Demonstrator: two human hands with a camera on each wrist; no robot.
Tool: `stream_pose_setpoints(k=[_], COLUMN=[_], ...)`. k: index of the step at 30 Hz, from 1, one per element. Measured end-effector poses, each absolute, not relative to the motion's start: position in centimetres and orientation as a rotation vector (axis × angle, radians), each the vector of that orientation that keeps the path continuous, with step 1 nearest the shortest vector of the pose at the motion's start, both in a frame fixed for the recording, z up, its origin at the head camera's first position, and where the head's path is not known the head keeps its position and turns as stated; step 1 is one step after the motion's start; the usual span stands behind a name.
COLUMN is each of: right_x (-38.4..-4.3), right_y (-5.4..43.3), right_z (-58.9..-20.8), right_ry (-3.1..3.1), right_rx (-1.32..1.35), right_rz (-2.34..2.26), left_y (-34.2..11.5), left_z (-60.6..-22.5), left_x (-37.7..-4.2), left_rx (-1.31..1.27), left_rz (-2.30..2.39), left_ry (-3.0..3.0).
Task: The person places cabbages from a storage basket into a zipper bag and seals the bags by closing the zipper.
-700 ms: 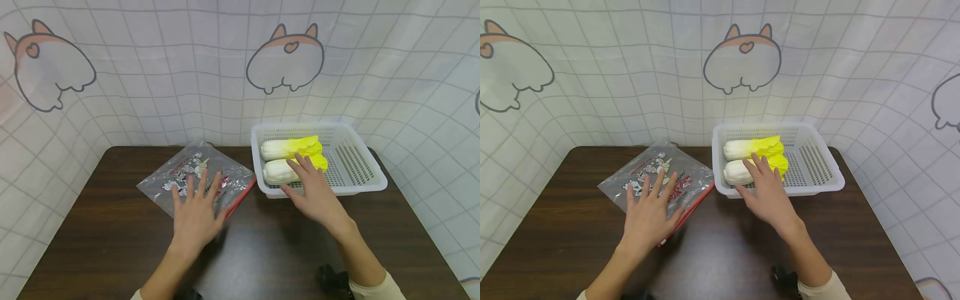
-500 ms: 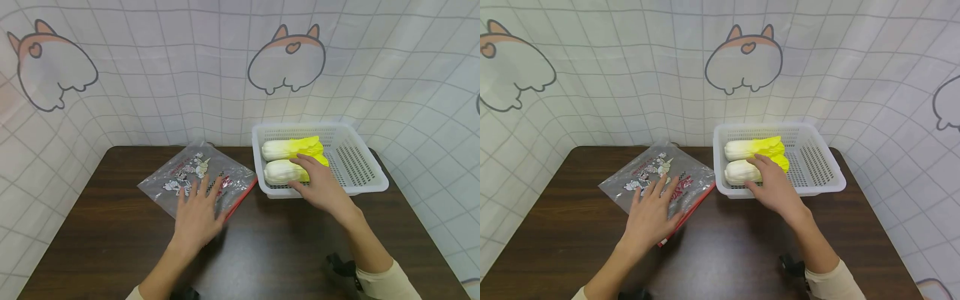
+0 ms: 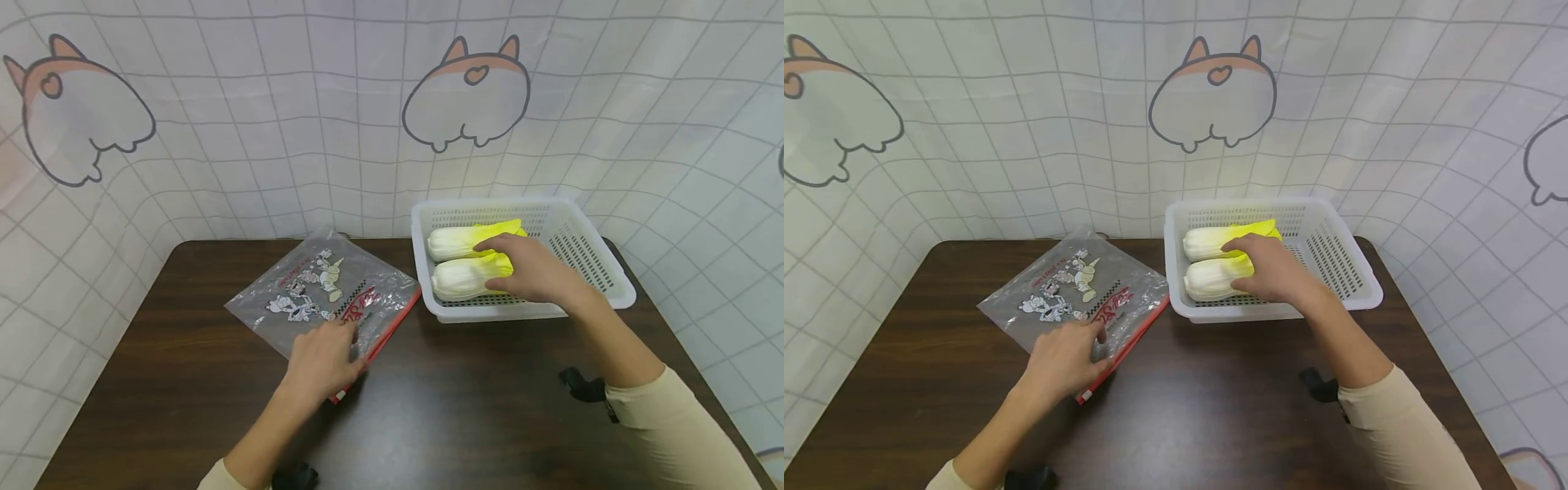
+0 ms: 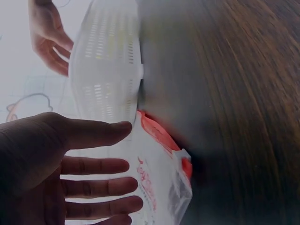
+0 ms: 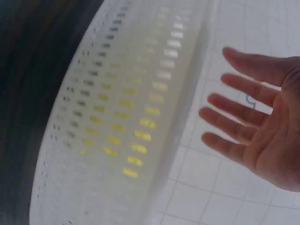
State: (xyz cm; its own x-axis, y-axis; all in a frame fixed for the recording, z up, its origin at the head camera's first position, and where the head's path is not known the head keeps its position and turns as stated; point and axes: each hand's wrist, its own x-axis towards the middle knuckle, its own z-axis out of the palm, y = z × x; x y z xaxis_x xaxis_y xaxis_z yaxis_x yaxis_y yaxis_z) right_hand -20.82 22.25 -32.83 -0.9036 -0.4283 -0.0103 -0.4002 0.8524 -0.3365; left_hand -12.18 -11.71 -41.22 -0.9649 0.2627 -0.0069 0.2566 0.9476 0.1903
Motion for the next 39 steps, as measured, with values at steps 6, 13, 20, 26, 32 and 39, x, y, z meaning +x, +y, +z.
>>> stream_pose_setpoints(k=[6,13,20,26,32,39], right_x=[-22.5,-24.4,-25.8,-26.7,-27.2,-27.6], right_y=[22.4,22.4,22.1,22.0,22.0,22.2], right_z=[-32.6,-33.1,-33.9,-34.3,-34.7,-34.9], right_ry=[2.848,2.753,2.675,2.641,2.623,2.607], right_rx=[-0.740,-0.694,-0.716,-0.724,-0.676,-0.691], right_rz=[-0.453,-0.334,-0.251,-0.201,-0.178,-0.161], left_y=[-12.0,-12.1,-12.2,-12.2,-12.6,-13.0], left_z=[-41.8,-42.5,-42.9,-43.1,-43.3,-43.1], left_x=[-12.3,-12.5,-12.5,-12.6,-12.7,-12.0], left_rx=[0.453,0.460,0.469,0.454,0.447,0.466], left_rz=[0.277,0.290,0.312,0.339,0.369,0.409], left_ry=[3.064,3.056,3.052,3.006,2.972,2.934])
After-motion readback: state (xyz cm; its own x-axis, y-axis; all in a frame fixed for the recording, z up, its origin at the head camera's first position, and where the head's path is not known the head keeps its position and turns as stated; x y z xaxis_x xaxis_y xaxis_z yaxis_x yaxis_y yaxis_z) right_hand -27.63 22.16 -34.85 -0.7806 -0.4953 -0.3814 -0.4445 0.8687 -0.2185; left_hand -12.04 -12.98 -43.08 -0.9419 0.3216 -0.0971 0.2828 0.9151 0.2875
